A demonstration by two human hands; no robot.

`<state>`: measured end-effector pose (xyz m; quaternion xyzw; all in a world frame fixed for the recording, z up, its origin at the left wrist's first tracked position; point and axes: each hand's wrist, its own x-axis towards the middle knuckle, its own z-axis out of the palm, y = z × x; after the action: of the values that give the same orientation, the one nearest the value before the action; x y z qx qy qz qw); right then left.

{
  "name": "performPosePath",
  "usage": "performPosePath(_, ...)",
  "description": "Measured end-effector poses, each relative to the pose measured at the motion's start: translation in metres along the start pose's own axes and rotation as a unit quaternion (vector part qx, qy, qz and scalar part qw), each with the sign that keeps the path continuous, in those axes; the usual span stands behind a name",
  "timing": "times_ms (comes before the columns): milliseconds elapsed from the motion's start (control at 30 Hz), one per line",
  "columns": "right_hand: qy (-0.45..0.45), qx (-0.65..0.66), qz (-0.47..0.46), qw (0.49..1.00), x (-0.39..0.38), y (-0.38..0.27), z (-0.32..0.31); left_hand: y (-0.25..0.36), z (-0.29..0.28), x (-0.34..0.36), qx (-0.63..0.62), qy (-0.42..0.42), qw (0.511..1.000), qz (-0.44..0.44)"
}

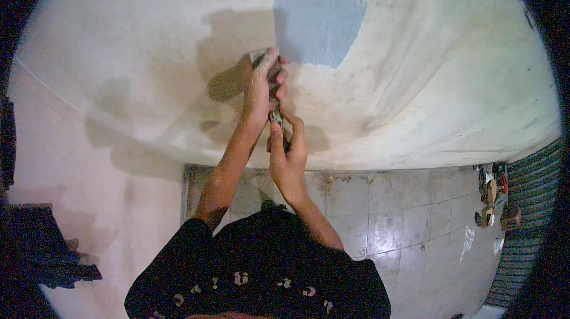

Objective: Scrape and patch a damaged area on a wall using a putty knife.

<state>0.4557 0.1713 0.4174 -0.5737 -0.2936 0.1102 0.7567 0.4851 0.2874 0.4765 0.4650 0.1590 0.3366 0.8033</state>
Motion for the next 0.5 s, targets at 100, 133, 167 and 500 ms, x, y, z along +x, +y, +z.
performPosePath(100, 0.008, -0.019, 0.009, 1.000, 0.000, -0.005, 0.001, 0.010, 0.006, 0.001, -0.017, -0.001, 0.999, -0.033)
performPosePath(133, 0.007, -0.008, -0.002, 1.000, 0.007, -0.019, 0.004, 0.022, 0.014, 0.003, -0.008, -0.012, 1.000, -0.007)
performPosePath(167, 0.002, 0.006, -0.019, 1.000, 0.014, -0.027, 0.007, 0.030, 0.019, 0.006, 0.001, -0.023, 0.999, 0.027)
performPosePath(500, -0.001, 0.008, -0.015, 1.000, 0.014, -0.037, 0.012, 0.039, 0.021, 0.008, -0.020, -0.041, 0.999, -0.001)
